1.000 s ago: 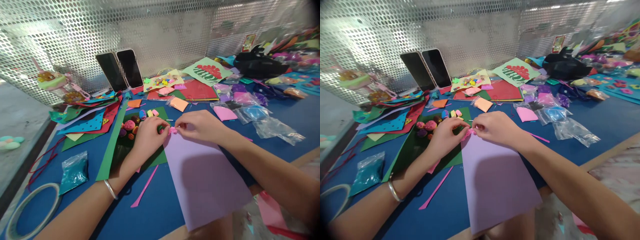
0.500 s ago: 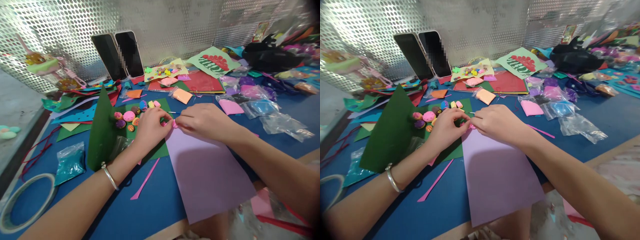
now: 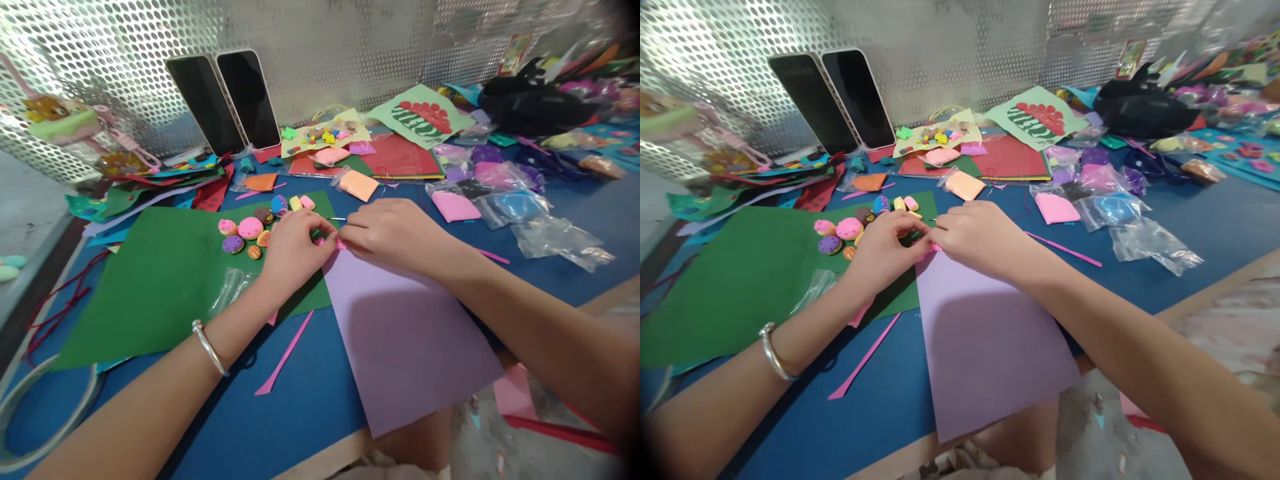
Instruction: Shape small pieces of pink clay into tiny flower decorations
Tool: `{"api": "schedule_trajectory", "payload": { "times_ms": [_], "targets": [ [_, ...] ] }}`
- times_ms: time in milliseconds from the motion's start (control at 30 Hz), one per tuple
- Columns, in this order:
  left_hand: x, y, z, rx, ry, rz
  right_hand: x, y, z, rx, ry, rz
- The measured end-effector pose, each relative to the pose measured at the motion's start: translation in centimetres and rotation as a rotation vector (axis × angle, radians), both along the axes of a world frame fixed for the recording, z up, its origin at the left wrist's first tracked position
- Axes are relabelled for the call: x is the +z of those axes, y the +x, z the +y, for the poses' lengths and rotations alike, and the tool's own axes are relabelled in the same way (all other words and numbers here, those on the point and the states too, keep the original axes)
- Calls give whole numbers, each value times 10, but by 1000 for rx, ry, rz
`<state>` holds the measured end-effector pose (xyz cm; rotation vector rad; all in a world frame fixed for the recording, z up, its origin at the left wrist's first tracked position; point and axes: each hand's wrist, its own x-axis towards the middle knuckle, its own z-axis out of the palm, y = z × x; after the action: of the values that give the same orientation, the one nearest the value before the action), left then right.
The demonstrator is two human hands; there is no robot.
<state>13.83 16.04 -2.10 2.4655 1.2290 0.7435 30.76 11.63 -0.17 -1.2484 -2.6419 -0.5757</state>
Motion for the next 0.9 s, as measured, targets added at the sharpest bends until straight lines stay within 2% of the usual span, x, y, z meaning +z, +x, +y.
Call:
{"api": "schedule_trajectory", "payload": {
  "times_ms": [400,533,633,900],
  "targets": [
    [0,0,-3,48,57,-130,-2,6,0,-22,-31,120],
    [4,-1,-6,88,112,-196,-2,10,-2,30,-51,171],
    [6,-2,-8,115,153,-241,-4,12,-5,69,-76,159],
    [7,-5,-10,116,153,-279,-6,10,-5,62,-128,123]
  ]
}}
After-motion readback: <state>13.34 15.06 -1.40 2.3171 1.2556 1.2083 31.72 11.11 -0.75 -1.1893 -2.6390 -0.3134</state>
